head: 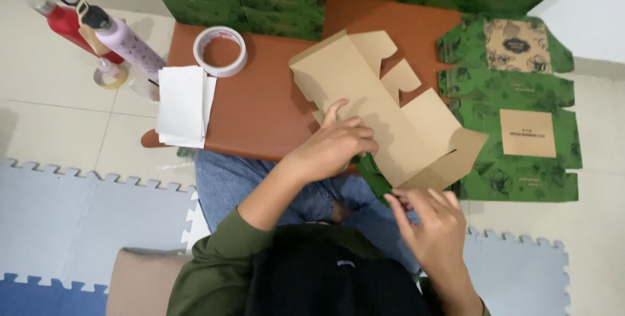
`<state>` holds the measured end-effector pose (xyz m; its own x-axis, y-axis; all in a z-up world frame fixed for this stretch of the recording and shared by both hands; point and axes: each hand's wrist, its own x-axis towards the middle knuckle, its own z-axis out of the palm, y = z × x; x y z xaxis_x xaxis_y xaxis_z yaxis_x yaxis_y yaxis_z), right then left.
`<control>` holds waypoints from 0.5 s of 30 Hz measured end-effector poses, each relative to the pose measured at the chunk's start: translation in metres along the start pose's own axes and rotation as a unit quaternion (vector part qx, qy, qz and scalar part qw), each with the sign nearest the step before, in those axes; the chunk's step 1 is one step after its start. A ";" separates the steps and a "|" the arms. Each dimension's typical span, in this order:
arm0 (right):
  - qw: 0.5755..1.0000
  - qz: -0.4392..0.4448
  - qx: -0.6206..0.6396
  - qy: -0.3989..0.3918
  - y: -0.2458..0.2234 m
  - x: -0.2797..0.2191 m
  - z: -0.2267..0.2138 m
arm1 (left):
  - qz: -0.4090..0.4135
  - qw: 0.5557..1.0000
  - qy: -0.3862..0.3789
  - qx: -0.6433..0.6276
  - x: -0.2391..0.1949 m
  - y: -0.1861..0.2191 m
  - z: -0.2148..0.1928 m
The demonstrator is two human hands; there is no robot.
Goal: The person assembles a flat cardboard box by folding the sides and tucking the flaps to form a rectangular container. They then place a white paper insert inside and close the lid. The process is repeated for a second box.
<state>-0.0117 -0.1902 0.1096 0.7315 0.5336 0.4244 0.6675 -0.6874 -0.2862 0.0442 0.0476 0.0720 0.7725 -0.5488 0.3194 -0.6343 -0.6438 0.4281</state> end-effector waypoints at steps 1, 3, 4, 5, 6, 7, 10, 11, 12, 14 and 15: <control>1.000 0.007 0.001 -0.009 0.000 -0.004 0.000 | -0.003 1.000 -0.005 -0.010 0.000 -0.001 0.003; 0.998 -0.005 -0.050 0.044 0.000 -0.009 0.000 | 0.014 1.000 -0.003 -0.002 0.005 -0.005 0.003; 0.998 -0.001 -0.049 0.040 0.001 -0.013 0.003 | 0.014 1.000 -0.007 -0.007 0.007 -0.004 0.003; 0.995 -0.015 -0.070 0.067 0.001 -0.017 0.005 | 0.014 1.000 -0.010 -0.013 0.009 -0.003 0.003; 0.990 -0.031 -0.092 0.098 0.001 -0.019 0.007 | 0.016 1.000 -0.012 -0.016 0.013 -0.002 0.000; 0.991 -0.029 -0.092 0.098 0.001 -0.021 0.010 | 0.017 1.000 -0.014 -0.017 0.015 -0.002 0.002; 0.987 -0.042 -0.103 0.116 0.001 -0.021 0.017 | 0.034 0.999 -0.013 -0.034 0.020 -0.007 0.019; 0.986 -0.036 -0.091 0.132 -0.001 -0.019 0.020 | 0.045 0.998 0.036 -0.026 0.020 -0.012 0.031; 0.985 -0.030 -0.079 0.150 -0.002 -0.016 0.022 | 0.056 0.995 0.085 -0.017 0.020 -0.017 0.044; 0.987 -0.028 -0.070 0.145 -0.006 -0.012 0.025 | 0.054 0.982 0.104 -0.145 0.018 -0.005 0.032; 0.988 -0.027 -0.059 0.140 -0.008 -0.009 0.027 | 0.049 0.954 0.120 -0.269 0.017 0.000 0.025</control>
<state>-0.0203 -0.1764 0.0849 0.6169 0.4246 0.6627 0.6718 -0.7228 -0.1623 0.0562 0.0248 0.0562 0.7360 -0.4122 0.5370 -0.6467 -0.1937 0.7378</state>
